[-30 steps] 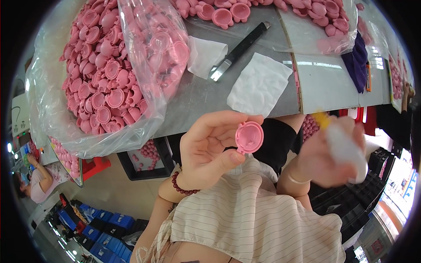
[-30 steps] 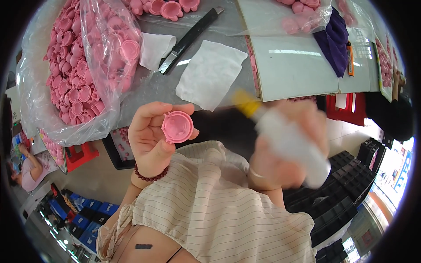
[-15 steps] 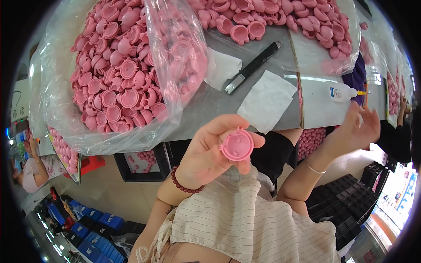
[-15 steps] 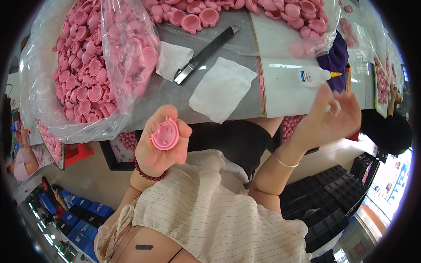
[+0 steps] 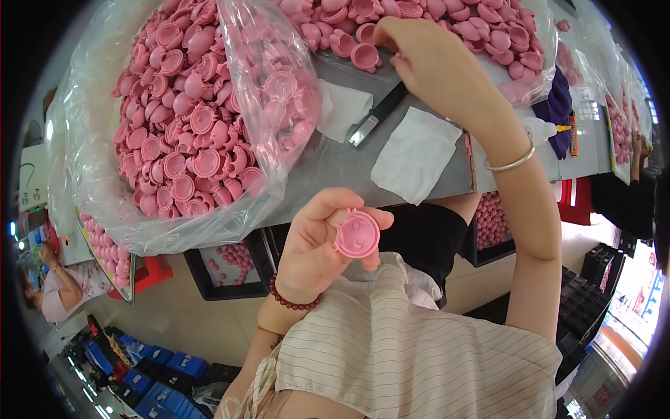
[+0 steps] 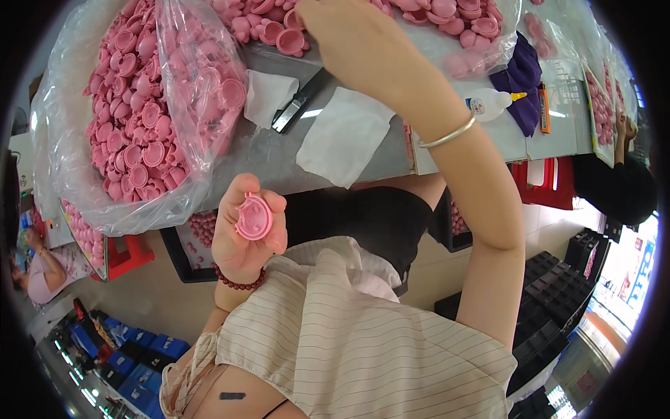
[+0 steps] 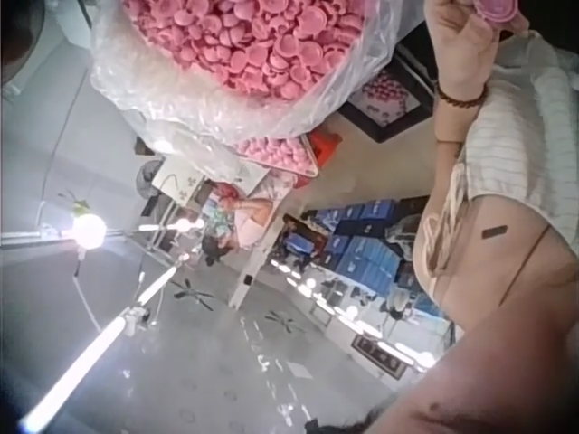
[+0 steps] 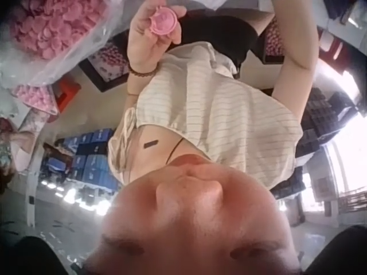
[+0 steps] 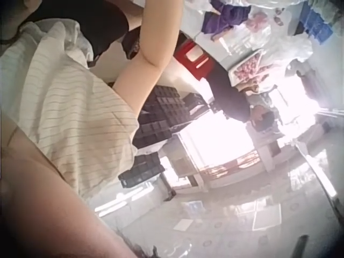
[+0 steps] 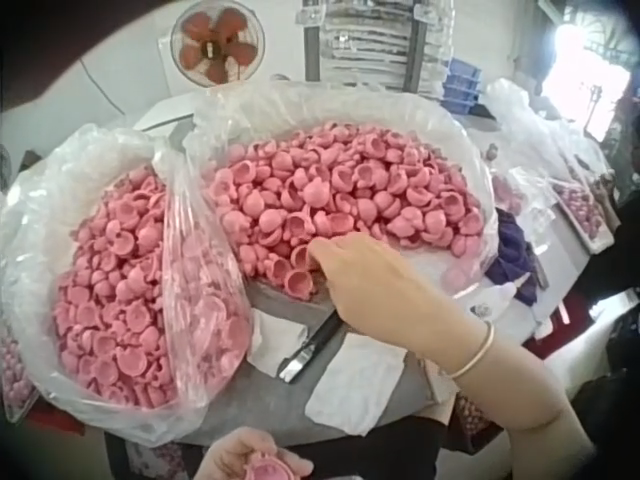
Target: Applying glue to pink plastic toy components and assembling them.
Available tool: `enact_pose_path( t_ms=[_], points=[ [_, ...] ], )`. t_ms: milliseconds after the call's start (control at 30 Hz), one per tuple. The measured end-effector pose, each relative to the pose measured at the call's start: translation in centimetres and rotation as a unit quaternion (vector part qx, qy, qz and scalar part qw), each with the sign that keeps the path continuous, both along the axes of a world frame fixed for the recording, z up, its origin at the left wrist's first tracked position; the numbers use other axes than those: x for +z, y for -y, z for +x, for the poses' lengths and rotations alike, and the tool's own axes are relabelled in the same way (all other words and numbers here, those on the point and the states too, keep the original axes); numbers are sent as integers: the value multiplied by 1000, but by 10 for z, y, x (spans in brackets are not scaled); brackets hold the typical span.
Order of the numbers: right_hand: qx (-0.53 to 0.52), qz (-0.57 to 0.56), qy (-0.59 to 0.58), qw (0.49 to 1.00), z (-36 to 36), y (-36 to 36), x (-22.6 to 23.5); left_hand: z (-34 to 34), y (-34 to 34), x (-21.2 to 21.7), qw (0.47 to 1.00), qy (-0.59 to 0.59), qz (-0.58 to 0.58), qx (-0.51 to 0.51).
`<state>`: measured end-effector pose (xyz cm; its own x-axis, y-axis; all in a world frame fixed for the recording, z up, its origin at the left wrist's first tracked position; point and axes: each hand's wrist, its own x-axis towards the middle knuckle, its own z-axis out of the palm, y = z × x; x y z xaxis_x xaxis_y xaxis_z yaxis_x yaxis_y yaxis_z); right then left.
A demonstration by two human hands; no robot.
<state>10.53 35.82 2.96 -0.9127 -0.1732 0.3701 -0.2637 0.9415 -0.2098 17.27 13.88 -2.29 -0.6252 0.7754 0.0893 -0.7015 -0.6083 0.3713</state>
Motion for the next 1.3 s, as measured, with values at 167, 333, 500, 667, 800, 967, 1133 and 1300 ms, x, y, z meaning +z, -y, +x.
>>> enact_pose_path(
  t_ms=[167,333,500,667,800,967,1133,1300],
  points=[
    [4,-161,52,986,47,-1,29,1,10,1,999,-11,-45,26],
    [-142,-406,166,888,120,-21,17,-2,1,6,996,-25,-80,22],
    [-222,-282,98,928,130,-13,-2,0,-12,7,994,-21,-103,-1],
    [-306,-133,-34,942,137,-3,-2,0,-15,12,991,-39,-125,-5],
    [-315,-126,14,941,139,-5,-12,1,-16,11,986,-122,-111,33],
    [-180,-396,-100,895,138,17,-2,4,-17,16,972,-160,-163,48],
    [47,-341,-88,935,135,41,-3,6,-20,19,951,-222,-205,66],
    [56,-340,-86,935,134,44,-12,7,-18,18,934,-270,-222,70]
  ],
)
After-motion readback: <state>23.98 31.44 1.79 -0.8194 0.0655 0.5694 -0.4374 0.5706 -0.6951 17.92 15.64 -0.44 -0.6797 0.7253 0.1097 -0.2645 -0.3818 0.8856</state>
